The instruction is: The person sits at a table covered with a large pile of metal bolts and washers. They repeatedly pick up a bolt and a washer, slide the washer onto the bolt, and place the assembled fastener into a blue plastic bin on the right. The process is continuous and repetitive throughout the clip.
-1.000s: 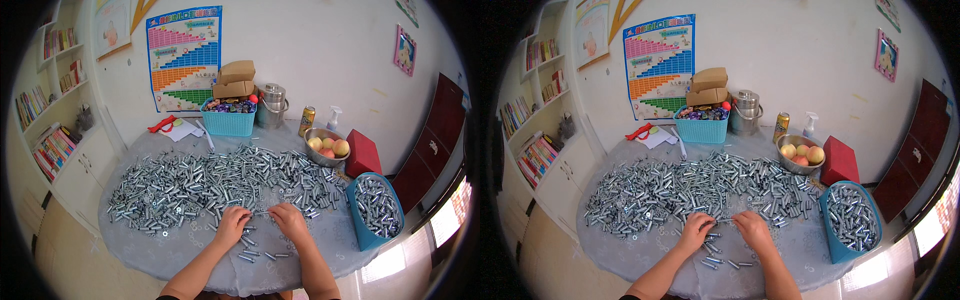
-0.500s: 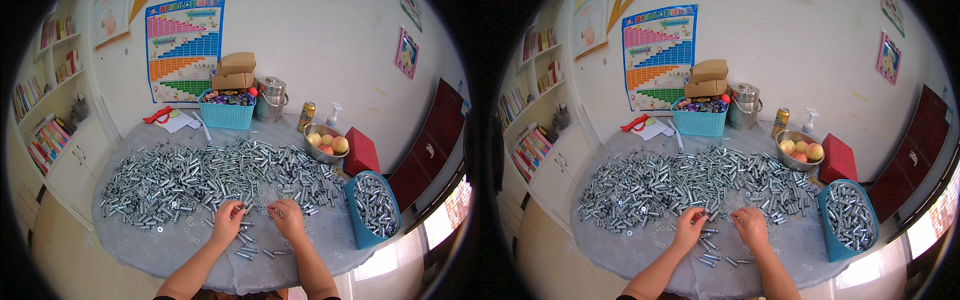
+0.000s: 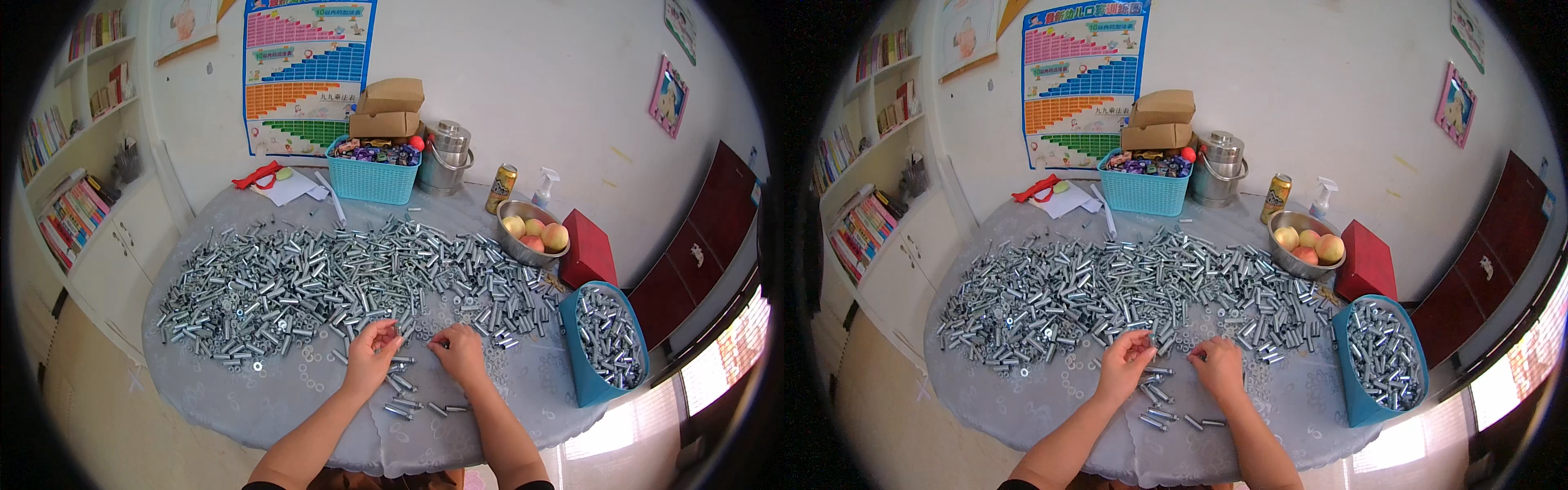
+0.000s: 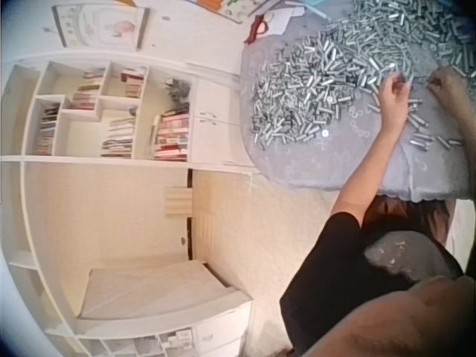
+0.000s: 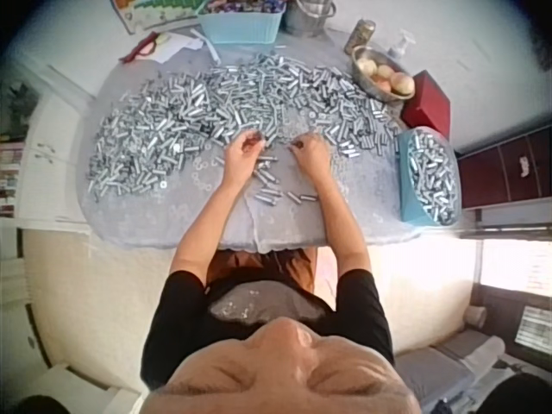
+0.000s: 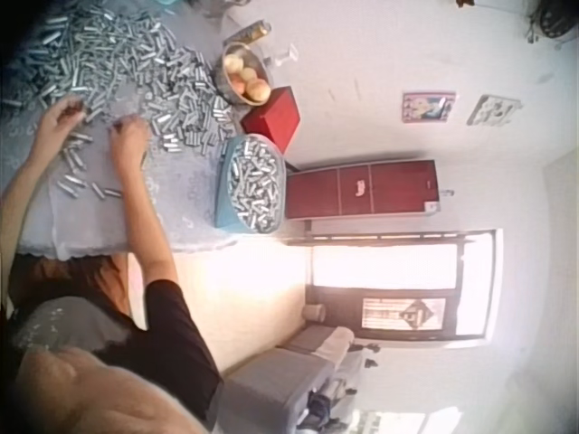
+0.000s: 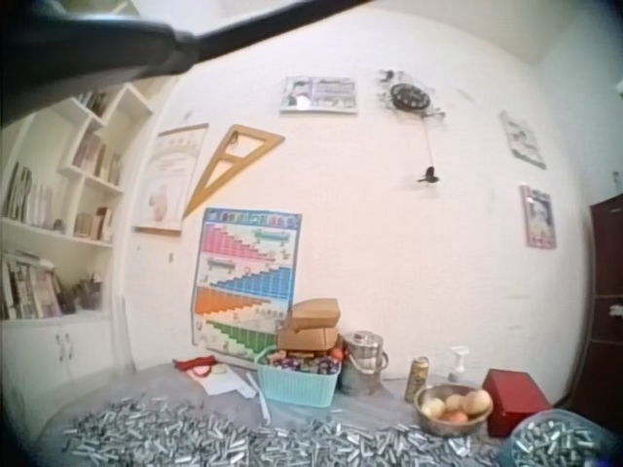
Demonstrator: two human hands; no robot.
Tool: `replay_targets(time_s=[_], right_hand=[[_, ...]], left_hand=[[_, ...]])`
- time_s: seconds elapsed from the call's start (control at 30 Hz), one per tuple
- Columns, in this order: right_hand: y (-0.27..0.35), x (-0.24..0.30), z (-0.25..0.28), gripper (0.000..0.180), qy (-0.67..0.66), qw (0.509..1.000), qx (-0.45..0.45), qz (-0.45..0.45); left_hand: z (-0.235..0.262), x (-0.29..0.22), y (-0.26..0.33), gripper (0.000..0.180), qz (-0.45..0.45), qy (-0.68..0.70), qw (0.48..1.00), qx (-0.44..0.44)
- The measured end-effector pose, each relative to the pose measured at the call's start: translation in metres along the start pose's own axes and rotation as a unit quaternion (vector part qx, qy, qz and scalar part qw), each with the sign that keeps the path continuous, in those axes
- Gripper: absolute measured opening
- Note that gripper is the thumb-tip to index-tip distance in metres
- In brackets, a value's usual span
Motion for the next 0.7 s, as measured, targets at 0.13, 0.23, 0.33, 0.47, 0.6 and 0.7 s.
replay_targets(time_s=[0.13,0.23,0.33,0.47,0.6,0.7], right_hand=[[0.0,0.003,0.005,0.016,0.028,1.0,-0.003,0.004],[-0.002,0.002,0.003,0.016,0.026,1.0,0.014,0.0],[-0.005,0.005,0.006,0.016,0.02,1.0,-0.001,0.017],[-0.002,0.01,0.013,0.015,-0.038,0.998,-0.04,-0.011],[0.005,0.005,-0.006,0.015,-0.395,0.91,0.0,-0.129],[0.005,0.015,-0.014,0.013,-0.524,0.846,0.001,-0.1]], left_hand=[[-0.001,0.001,-0.001,0.03,0.009,0.045,0.999,0.023],[-0.002,0.002,-0.001,0.031,0.021,0.05,0.998,0.022],[-0.001,0.004,-0.001,0.032,0.035,0.074,0.996,0.02],[0.003,0.007,-0.002,0.032,0.09,0.111,0.989,0.022],[0.007,0.019,-0.002,0.029,0.174,0.209,0.962,-0.007],[0.006,0.02,0.0,0.028,0.195,0.242,0.951,-0.006]])
Point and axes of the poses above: each hand's wrist, its own y-axis away from the middle knuckle, its own z-axis out of the back of the hand, x = y × z, the point moved 7 cm from there along -y, towards the middle knuckle, and after that the axes turned 9 degrees about z, right-handed, at the moved point
